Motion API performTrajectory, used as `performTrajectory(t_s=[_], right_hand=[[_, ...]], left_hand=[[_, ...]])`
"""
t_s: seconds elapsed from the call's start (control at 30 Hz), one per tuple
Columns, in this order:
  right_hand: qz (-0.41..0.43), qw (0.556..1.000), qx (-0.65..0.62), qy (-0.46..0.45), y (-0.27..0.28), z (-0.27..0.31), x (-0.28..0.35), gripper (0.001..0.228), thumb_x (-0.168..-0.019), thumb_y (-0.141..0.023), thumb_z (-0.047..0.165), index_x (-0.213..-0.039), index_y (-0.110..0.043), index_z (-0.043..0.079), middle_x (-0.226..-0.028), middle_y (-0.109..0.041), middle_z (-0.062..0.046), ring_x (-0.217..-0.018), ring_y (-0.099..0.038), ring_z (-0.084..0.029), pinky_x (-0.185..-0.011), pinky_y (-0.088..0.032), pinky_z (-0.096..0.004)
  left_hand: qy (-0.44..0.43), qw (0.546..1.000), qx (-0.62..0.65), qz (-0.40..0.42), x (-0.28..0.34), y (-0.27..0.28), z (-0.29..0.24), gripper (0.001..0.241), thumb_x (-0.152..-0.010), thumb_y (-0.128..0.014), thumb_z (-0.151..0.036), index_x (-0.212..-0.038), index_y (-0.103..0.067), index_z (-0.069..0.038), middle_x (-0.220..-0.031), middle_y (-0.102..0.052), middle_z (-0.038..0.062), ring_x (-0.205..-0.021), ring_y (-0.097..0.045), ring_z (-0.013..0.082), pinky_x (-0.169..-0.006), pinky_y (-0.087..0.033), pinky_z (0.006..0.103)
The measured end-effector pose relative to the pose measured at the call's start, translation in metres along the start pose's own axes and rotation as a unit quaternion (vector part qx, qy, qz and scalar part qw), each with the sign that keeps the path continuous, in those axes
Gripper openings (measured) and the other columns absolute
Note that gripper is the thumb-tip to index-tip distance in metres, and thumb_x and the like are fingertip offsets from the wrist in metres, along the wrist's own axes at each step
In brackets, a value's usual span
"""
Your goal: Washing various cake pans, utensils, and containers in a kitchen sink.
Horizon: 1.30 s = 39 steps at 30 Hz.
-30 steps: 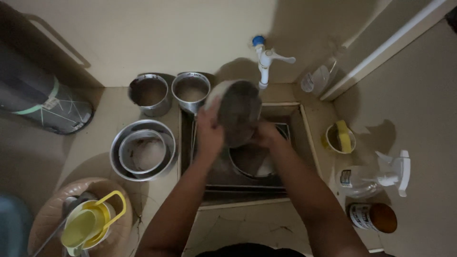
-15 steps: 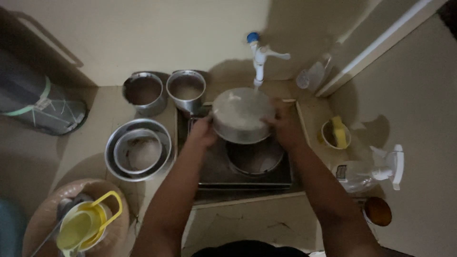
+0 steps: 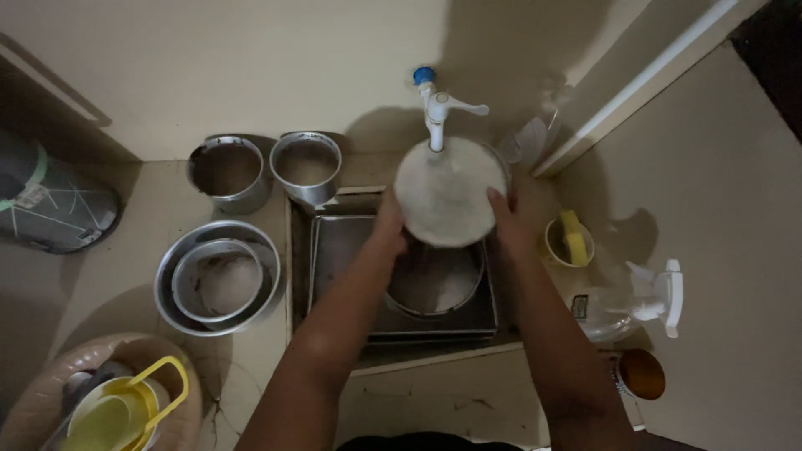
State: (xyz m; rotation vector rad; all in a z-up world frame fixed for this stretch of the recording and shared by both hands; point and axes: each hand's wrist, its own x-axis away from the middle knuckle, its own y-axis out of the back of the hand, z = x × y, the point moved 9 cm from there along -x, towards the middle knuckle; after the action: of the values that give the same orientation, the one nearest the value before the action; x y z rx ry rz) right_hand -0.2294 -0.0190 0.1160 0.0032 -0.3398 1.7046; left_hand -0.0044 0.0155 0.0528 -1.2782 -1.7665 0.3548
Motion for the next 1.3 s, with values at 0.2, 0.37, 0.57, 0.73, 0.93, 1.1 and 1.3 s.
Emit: performTrajectory(t_s=[0.2, 0.37, 0.57, 0.73, 0.93, 1.1, 1.3], right_hand=[[-0.026, 0.997, -0.027, 0.067, -0.024, 0.026, 0.027, 0.063, -0.102, -0.057, 0.037, -0.152, -0.040, 0.003, -0.140, -0.059, -0.013, -0.124, -0.059, -0.027, -0.104, -0.050, -0.041], [0.073, 0.991, -0.069, -0.087, -0.070, 0.011, 0.036, 0.068, -0.100, -0.059, 0.038, -0.155, -0.039, 0.003, -0.151, -0.053, -0.012, -0.136, -0.052, -0.027, -0.116, -0.040, -0.041], [0.091, 0.980, 0.042, -0.170, -0.091, 0.021, 0.057, 0.069, -0.092, -0.071, 0.038, -0.146, -0.052, -0.001, -0.142, -0.063, -0.015, -0.127, -0.060, -0.030, -0.110, -0.045, -0.043], [0.129, 0.959, 0.252, -0.004, -0.079, 0.073, 0.081, 0.066, -0.085, -0.079, 0.038, -0.135, -0.061, -0.001, -0.123, -0.069, -0.015, -0.110, -0.066, -0.030, -0.092, -0.054, -0.043], [0.173, 0.888, 0.417, 0.087, -0.117, 0.110, 0.147, 0.071, -0.073, -0.085, 0.033, -0.136, -0.059, 0.010, -0.117, -0.065, -0.010, -0.104, -0.064, -0.025, -0.088, -0.054, -0.043], [0.311, 0.722, 0.479, 0.392, -0.194, 0.091, 0.201, 0.071, -0.053, -0.089, 0.023, -0.119, -0.066, 0.010, -0.109, -0.063, -0.013, -0.110, -0.057, -0.034, -0.104, -0.041, -0.049], [0.389, 0.594, 0.625, 0.324, -0.236, 0.009, 0.213, 0.062, -0.065, -0.085, 0.012, -0.124, -0.071, 0.021, -0.108, -0.065, -0.010, -0.111, -0.058, -0.034, -0.106, -0.029, -0.063]], left_hand=[[0.022, 0.997, -0.075, -0.014, 0.032, -0.021, -0.026, 0.070, -0.101, -0.040, -0.060, -0.148, -0.051, -0.009, -0.135, -0.064, 0.012, -0.120, -0.061, 0.0311, -0.105, -0.047, 0.0455], [-0.090, 0.989, -0.075, -0.086, -0.002, 0.052, -0.044, 0.069, -0.104, -0.043, -0.056, -0.132, -0.063, 0.003, -0.119, -0.069, 0.018, -0.106, -0.067, 0.0328, -0.088, -0.052, 0.0478], [-0.069, 0.995, -0.031, -0.071, 0.034, 0.077, -0.051, 0.037, -0.102, -0.057, -0.025, -0.121, -0.069, 0.004, -0.116, -0.071, 0.019, -0.101, -0.068, 0.0332, -0.085, -0.054, 0.0482], [-0.301, 0.681, -0.666, 0.057, 0.039, 0.091, -0.061, 0.036, -0.096, -0.048, -0.008, -0.130, -0.059, -0.001, -0.137, -0.051, 0.018, -0.124, -0.048, 0.0320, -0.104, -0.039, 0.0385], [-0.372, 0.444, -0.795, -0.177, 0.243, 0.072, -0.147, 0.046, -0.082, -0.062, -0.015, -0.125, -0.060, 0.000, -0.118, -0.068, 0.025, -0.115, -0.064, 0.0415, -0.098, -0.049, 0.0570], [-0.159, 0.466, -0.822, -0.288, 0.256, 0.148, -0.161, 0.048, -0.103, -0.052, -0.012, -0.148, -0.041, 0.000, -0.112, -0.071, 0.022, -0.103, -0.071, 0.0374, -0.090, -0.053, 0.0553], [-0.110, 0.507, -0.803, -0.294, 0.251, 0.179, -0.160, 0.025, -0.099, -0.050, -0.019, -0.110, -0.071, -0.009, -0.115, -0.072, 0.020, -0.107, -0.070, 0.0388, -0.092, -0.054, 0.0545]])
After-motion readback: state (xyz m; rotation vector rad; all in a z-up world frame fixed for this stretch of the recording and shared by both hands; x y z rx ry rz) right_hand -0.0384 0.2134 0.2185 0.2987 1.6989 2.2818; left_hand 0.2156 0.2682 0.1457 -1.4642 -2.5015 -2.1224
